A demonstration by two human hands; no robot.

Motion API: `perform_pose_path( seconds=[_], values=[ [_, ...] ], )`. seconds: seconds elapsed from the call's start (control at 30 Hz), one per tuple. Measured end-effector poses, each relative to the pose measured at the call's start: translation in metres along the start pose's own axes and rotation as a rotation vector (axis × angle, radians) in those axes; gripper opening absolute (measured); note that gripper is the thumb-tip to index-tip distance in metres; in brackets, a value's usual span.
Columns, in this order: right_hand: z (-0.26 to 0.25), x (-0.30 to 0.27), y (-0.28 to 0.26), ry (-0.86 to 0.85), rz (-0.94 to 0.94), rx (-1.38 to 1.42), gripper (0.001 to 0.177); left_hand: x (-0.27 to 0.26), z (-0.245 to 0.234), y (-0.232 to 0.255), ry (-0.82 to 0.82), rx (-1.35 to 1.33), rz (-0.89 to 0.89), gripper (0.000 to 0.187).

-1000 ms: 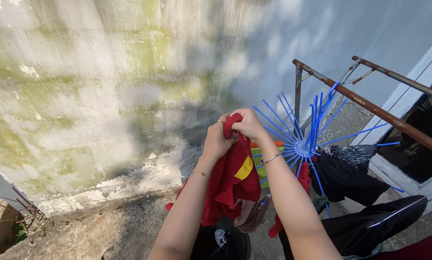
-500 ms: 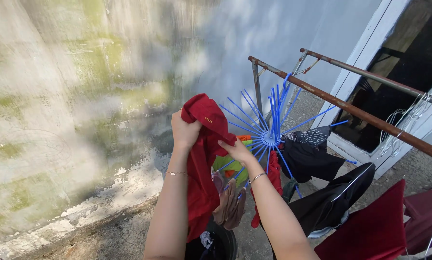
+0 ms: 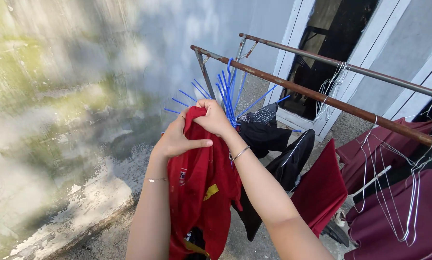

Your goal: Hanging wet laundry from a bucket onto a drying rack using hangers and a circular clip hanger.

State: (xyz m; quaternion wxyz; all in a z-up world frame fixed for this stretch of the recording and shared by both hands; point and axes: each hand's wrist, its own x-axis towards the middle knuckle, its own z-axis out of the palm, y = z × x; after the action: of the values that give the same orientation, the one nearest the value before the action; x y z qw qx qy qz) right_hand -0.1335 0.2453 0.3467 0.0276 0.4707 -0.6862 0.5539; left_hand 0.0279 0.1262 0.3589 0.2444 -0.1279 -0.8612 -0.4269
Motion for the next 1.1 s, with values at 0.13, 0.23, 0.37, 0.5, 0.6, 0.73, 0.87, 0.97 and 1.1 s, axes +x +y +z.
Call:
perform_pose_path(
  seconds=[0.13, 0.23, 0.37, 0.5, 0.6, 0.73, 0.87, 0.97, 1.1],
  values=[
    [-0.035, -0.019, 0.002, -0.027, 0.071, 0.216, 0.017, 0.022, 0.037, 0.006, 0.172, -0.186, -0.111, 0.079],
    [-0.066, -0.041, -0.016, -0.129, 0.13, 0.45, 0.02, 0.04, 0.051, 0.011, 0.081, -0.358, -0.222, 0.041],
    [-0.09, -0.081, -0.04, -0.151, 0.193, 0.689, 0.04, 0.053, 0.065, 0.041, 0.165, -0.236, -0.098, 0.023],
    [-0.114, -0.123, 0.017, -0.423, 0.382, 0.4, 0.043, 0.065, 0.079, 0.043, 0.194, -0.647, -0.025, 0.022],
    [-0.126, -0.14, 0.028, -0.414, 0.553, 0.172, 0.036, 0.067, 0.087, 0.045, 0.204, -0.706, -0.042, 0.026],
    [-0.141, -0.16, 0.034, -0.255, 0.524, 0.113, 0.037, 0.067, 0.105, 0.034, 0.167, -0.776, -0.083, 0.026],
    [-0.18, -0.183, 0.041, -0.129, 0.498, -0.042, 0.022, 0.07, 0.129, 0.007, 0.228, -0.94, -0.198, 0.027],
    [-0.22, -0.206, 0.025, 0.174, 0.464, -0.153, 0.014, 0.068, 0.138, -0.003, 0.263, -1.003, -0.219, 0.029],
    [-0.289, -0.244, 0.012, 0.839, 0.351, -0.406, 0.016, 0.051, 0.141, 0.001, 0.336, -1.074, -0.279, 0.023]
  ],
)
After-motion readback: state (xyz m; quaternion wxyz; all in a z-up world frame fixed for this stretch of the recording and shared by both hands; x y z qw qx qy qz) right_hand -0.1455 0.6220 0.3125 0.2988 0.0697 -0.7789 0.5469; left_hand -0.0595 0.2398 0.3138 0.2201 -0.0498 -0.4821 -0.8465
